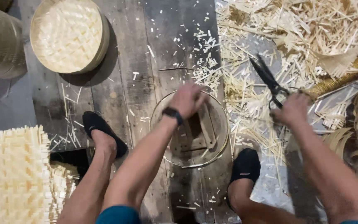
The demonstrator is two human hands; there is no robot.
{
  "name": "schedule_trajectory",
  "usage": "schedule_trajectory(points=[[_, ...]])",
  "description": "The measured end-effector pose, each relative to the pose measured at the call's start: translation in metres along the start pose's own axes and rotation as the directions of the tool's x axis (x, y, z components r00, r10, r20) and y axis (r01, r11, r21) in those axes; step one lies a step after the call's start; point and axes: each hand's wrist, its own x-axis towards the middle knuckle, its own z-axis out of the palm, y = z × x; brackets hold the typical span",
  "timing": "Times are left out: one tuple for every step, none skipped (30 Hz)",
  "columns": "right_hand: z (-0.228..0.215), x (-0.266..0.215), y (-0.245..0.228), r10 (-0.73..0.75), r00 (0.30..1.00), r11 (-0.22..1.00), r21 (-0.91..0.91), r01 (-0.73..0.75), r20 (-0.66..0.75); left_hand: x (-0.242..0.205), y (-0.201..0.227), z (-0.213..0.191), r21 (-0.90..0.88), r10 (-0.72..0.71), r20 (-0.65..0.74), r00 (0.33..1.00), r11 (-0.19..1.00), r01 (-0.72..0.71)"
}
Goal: Weaving bamboo strips into a circular frame and trimming the excess with scissors to create a tray component.
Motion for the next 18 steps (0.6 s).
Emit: schedule_trajectory(points=[[-0.018, -0.025, -0.032, 0.008, 1.0, 1.0, 0.002, -0.008, 0.003, 0.011, -0.011, 0.01, -0.002, 0.005, 0.007, 1.0, 1.0, -0.005], [-0.037, -0.05, -0.065, 0.08, 0.984, 0.925, 0.356, -0.133, 0.159, 0.021, -0.022, 0.019, 0.054, 0.041, 0.039, 0.998, 0.998, -0.043], [-0.059, -0.069, -0.096, 0.076, 0.946, 0.726, 0.632, -0.27, 0.316, 0.035, -0.033, 0.03, 0.107, 0.072, 0.059, 0.996, 0.991, -0.078], [-0.049, -0.076, -0.109, 0.078, 0.947, 0.73, 0.63, -0.267, 0.311, 0.046, -0.025, 0.026, 0.103, 0.075, 0.052, 0.996, 0.991, -0.081], [-0.035, -0.088, -0.122, -0.036, 0.921, 0.591, 0.752, -0.293, 0.388, 0.053, -0.017, 0.024, 0.105, -0.08, 0.193, 0.978, 0.993, 0.06], [-0.021, -0.101, -0.136, -0.162, 0.886, 0.43, 0.839, -0.333, 0.435, 0.06, -0.01, 0.021, 0.128, -0.229, 0.328, 0.917, 0.972, 0.196], [-0.01, -0.099, -0.138, -0.159, 0.884, 0.428, 0.837, -0.34, 0.44, 0.063, -0.009, 0.022, 0.128, -0.228, 0.335, 0.914, 0.972, 0.196], [0.001, -0.098, -0.14, -0.157, 0.9, 0.353, 0.874, -0.334, 0.407, 0.066, -0.008, 0.023, 0.147, -0.332, 0.38, 0.863, 0.943, 0.299], [0.01, -0.095, -0.142, -0.151, 0.916, 0.278, 0.906, -0.32, 0.37, 0.07, -0.006, 0.022, 0.17, -0.429, 0.418, 0.8, 0.903, 0.395], [0.011, -0.095, -0.141, -0.148, 0.916, 0.276, 0.905, -0.323, 0.372, 0.068, -0.003, 0.021, 0.171, -0.427, 0.422, 0.8, 0.904, 0.393], [0.011, -0.092, -0.141, -0.143, 0.917, 0.255, 0.909, -0.331, 0.374, 0.067, -0.001, 0.019, 0.146, -0.443, 0.416, 0.794, 0.894, 0.423], [0.011, -0.09, -0.141, -0.137, 0.917, 0.233, 0.912, -0.339, 0.376, 0.064, 0.001, 0.016, 0.12, -0.459, 0.411, 0.788, 0.884, 0.452], [0.015, -0.089, -0.141, -0.139, 0.916, 0.236, 0.911, -0.339, 0.377, 0.063, 0.001, 0.016, 0.118, -0.46, 0.411, 0.787, 0.883, 0.455], [0.018, -0.089, -0.142, -0.126, 0.928, 0.22, 0.922, -0.32, 0.352, 0.061, 0.0, 0.017, 0.062, -0.457, 0.394, 0.798, 0.879, 0.473], [0.023, -0.091, -0.143, -0.113, 0.937, 0.202, 0.931, -0.304, 0.331, 0.057, -0.001, 0.017, 0.007, -0.456, 0.379, 0.805, 0.871, 0.491], [0.024, -0.099, -0.144, -0.116, 0.935, 0.204, 0.929, -0.308, 0.336, 0.052, -0.011, 0.023, 0.008, -0.461, 0.381, 0.802, 0.868, 0.496], [0.021, -0.1, -0.144, -0.102, 0.95, 0.19, 0.943, -0.274, 0.296, 0.053, -0.022, 0.026, 0.013, -0.412, 0.34, 0.845, 0.901, 0.434], [0.019, -0.102, -0.145, -0.087, 0.963, 0.176, 0.955, -0.238, 0.256, 0.053, -0.032, 0.029, 0.021, -0.359, 0.299, 0.884, 0.929, 0.37]])
